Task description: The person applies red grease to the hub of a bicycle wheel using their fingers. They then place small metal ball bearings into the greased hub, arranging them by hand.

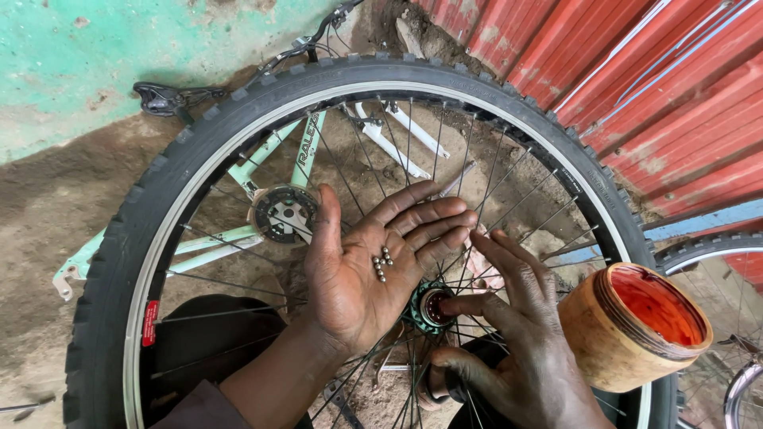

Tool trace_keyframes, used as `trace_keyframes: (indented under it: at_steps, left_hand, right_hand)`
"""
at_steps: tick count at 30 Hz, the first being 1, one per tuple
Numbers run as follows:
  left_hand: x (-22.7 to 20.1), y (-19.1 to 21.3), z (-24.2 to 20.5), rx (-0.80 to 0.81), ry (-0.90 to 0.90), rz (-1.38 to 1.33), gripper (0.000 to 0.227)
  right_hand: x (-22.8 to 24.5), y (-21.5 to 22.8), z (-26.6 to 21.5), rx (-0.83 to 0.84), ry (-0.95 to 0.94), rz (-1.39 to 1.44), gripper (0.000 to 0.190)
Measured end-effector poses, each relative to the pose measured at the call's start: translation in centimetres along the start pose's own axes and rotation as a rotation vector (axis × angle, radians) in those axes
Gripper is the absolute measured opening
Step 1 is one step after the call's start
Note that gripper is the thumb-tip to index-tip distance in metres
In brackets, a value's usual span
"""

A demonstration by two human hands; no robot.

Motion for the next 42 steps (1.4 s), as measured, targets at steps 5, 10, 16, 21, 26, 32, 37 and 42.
trace_keyframes:
  at_steps: [5,10,16,21,26,32,37,42]
  left_hand:
    - [0.0,-0.1,-0.1,-0.01,-0.009,0.015,0.093]
    - [0.0,-0.1,0.0,0.006,-0.011,0.003,0.092]
    - [0.0,0.0,-0.1,0.019,-0.011,-0.005,0.09]
    - [0.1,0.0,-0.1,0.026,-0.006,-0.023,0.089]
    - [0.1,0.0,-0.1,0.018,-0.003,-0.01,0.09]
    - [0.0,-0.2,-0.1,0.007,0.003,0.012,0.09]
    - [0.0,-0.2,-0.1,0.008,0.008,-0.001,0.091]
    - [0.1,-0.2,-0.1,0.002,0.018,-0.001,0.09]
  right_hand:
    - [0.3,0.2,0.0,-0.023,0.017,-0.077,0.054]
    - [0.8,0.4,0.0,-0.022,0.022,-0.059,0.046]
    - [0.6,-0.2,0.1,0.009,0.017,-0.04,0.041]
    - [0.3,-0.7,0.0,0.026,0.004,0.031,0.042]
    - [0.1,-0.8,0.0,0.045,-0.077,0.094,0.051]
    - [0.3,-0.7,0.0,0.048,-0.075,0.193,0.055]
    - [-0.4,-0.9,-0.4,0.081,-0.08,0.154,0.062]
    - [-0.9,-1.0,-0.7,0.119,-0.104,0.177,0.066]
Point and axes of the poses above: each hand's wrist, its own z-axis towards the middle knuckle, its own y-axis out of the back of the hand, x = y × z, the point moved 7 cm from there along z, towards the middle knuckle, and after that the axes turned 6 degrees about z, right-handed, at the moved point
